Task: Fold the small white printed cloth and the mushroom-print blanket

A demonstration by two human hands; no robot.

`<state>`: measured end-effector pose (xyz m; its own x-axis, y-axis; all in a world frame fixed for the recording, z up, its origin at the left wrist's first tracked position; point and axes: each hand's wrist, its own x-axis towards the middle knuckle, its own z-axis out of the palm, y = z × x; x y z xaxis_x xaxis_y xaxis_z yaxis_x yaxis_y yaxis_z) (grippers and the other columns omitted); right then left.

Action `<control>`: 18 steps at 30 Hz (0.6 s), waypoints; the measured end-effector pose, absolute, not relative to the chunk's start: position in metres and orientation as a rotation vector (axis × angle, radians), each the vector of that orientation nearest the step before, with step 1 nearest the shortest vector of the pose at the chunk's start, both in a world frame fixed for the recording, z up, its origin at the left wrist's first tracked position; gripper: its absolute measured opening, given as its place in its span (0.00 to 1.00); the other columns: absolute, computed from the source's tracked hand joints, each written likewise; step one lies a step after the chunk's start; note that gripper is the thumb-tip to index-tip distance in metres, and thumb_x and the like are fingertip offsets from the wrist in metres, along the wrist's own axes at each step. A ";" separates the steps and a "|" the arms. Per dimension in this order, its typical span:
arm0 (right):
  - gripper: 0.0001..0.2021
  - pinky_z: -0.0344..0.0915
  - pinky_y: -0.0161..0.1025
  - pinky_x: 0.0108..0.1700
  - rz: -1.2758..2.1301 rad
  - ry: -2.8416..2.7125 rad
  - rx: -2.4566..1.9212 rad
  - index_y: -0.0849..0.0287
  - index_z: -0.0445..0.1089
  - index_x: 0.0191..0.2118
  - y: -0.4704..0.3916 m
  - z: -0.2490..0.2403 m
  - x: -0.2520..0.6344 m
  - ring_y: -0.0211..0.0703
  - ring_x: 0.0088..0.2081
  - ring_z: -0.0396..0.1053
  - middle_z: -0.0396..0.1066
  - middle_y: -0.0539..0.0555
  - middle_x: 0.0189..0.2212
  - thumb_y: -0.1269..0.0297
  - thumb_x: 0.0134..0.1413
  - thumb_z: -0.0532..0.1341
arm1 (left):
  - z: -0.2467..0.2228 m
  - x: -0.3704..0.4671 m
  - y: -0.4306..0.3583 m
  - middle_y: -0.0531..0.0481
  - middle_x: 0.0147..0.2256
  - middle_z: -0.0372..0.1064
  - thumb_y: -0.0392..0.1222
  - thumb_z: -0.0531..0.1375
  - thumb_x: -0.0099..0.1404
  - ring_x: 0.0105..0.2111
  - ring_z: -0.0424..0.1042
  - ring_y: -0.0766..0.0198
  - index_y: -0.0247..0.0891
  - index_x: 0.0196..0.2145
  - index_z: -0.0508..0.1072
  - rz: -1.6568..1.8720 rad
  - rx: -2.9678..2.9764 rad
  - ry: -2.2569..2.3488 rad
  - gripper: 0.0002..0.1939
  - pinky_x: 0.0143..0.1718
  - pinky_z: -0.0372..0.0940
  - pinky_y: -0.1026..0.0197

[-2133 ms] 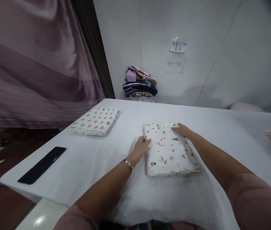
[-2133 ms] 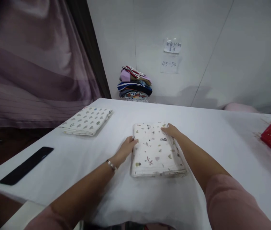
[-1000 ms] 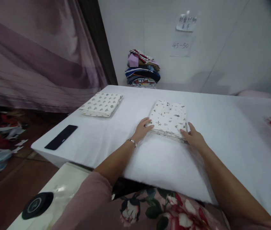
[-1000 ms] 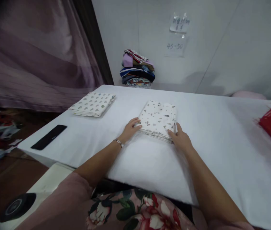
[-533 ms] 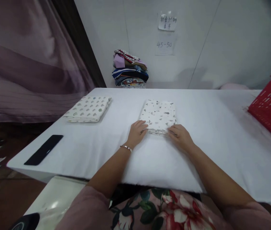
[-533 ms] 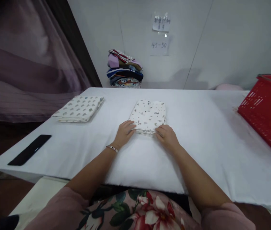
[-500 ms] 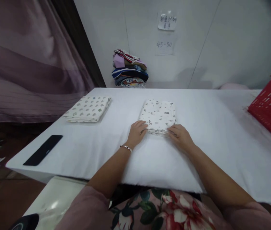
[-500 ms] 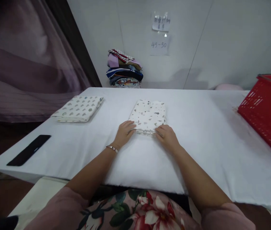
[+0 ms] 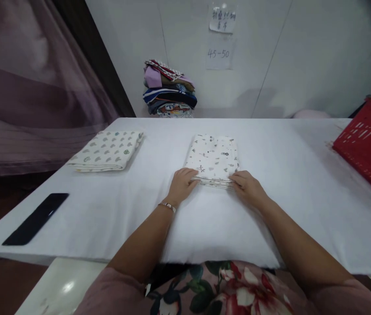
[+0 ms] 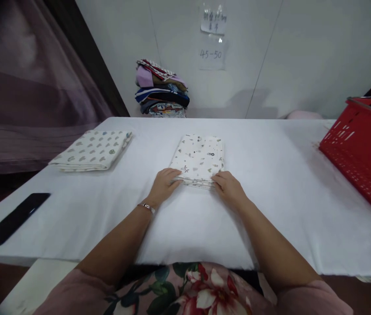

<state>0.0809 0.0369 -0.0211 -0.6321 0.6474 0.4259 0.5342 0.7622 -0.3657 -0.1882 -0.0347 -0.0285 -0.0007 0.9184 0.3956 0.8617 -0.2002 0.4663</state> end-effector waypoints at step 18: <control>0.13 0.66 0.45 0.44 0.266 -2.344 -0.847 0.53 0.68 0.46 0.038 -0.018 0.078 0.47 0.44 0.65 0.70 0.56 0.41 0.65 0.59 0.50 | -0.026 -0.184 -0.033 0.49 0.43 0.70 0.42 0.54 0.63 0.48 0.64 0.58 0.44 0.42 0.73 0.973 2.155 2.004 0.11 0.52 0.55 0.52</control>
